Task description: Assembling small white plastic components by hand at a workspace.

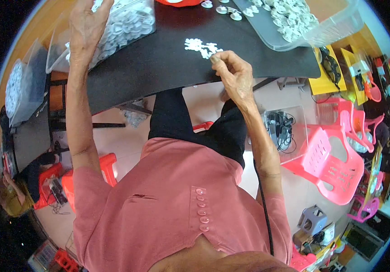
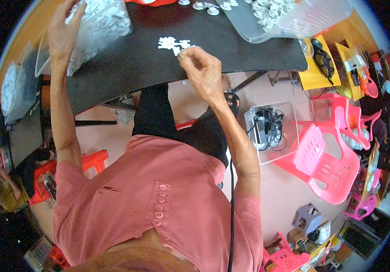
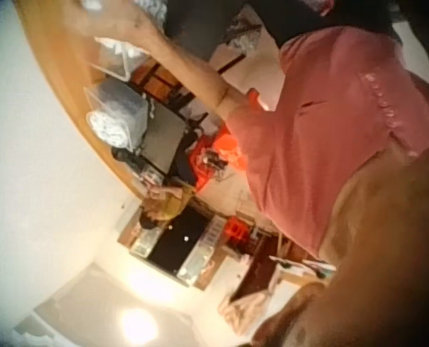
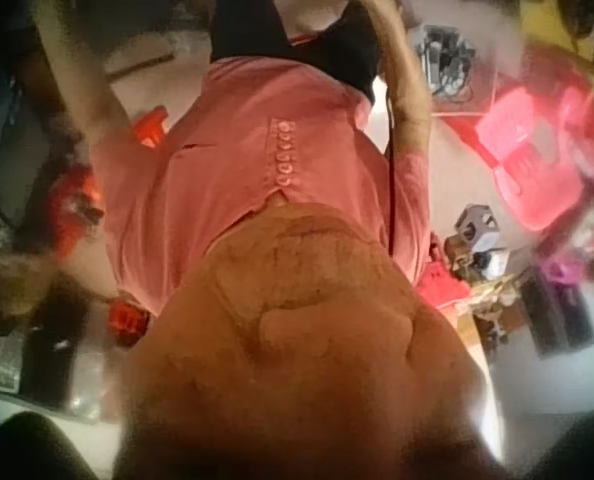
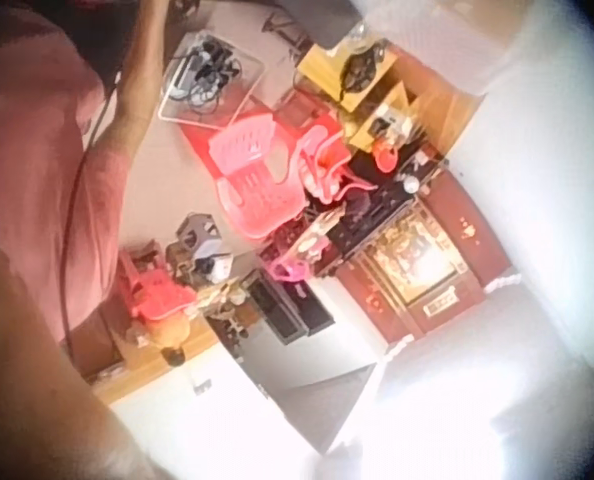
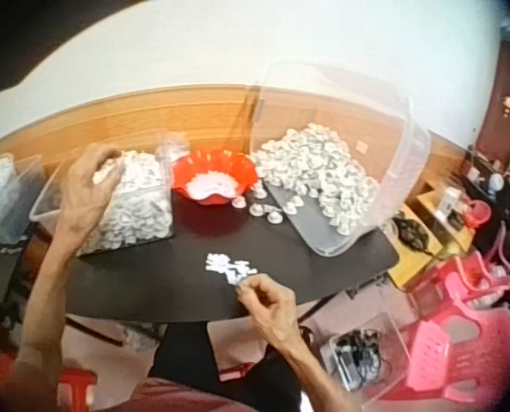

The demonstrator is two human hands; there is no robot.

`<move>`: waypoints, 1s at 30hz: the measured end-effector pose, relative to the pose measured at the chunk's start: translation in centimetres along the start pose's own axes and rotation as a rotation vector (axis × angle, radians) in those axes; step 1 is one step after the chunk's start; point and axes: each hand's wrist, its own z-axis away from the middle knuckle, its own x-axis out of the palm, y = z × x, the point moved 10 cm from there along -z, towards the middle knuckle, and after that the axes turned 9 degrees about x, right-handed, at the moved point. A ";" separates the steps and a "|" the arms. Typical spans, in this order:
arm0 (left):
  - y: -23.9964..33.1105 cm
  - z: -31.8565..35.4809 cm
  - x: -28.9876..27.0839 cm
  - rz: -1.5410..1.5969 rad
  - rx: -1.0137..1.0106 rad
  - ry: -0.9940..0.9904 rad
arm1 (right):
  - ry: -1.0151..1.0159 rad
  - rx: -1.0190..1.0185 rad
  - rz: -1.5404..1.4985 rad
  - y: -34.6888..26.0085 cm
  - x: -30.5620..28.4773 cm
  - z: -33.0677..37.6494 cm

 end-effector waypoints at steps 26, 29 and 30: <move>7.8 13.9 14.3 0.911 -0.350 -0.134 | 0.230 -0.422 1.026 0.9 -4.7 -14.5; 7.8 13.9 15.6 0.967 -0.413 -0.136 | 0.164 -0.121 0.818 1.0 -4.8 -12.8; 7.8 13.9 16.2 1.021 -0.476 -0.135 | 0.085 -0.072 0.432 1.6 -4.9 -12.3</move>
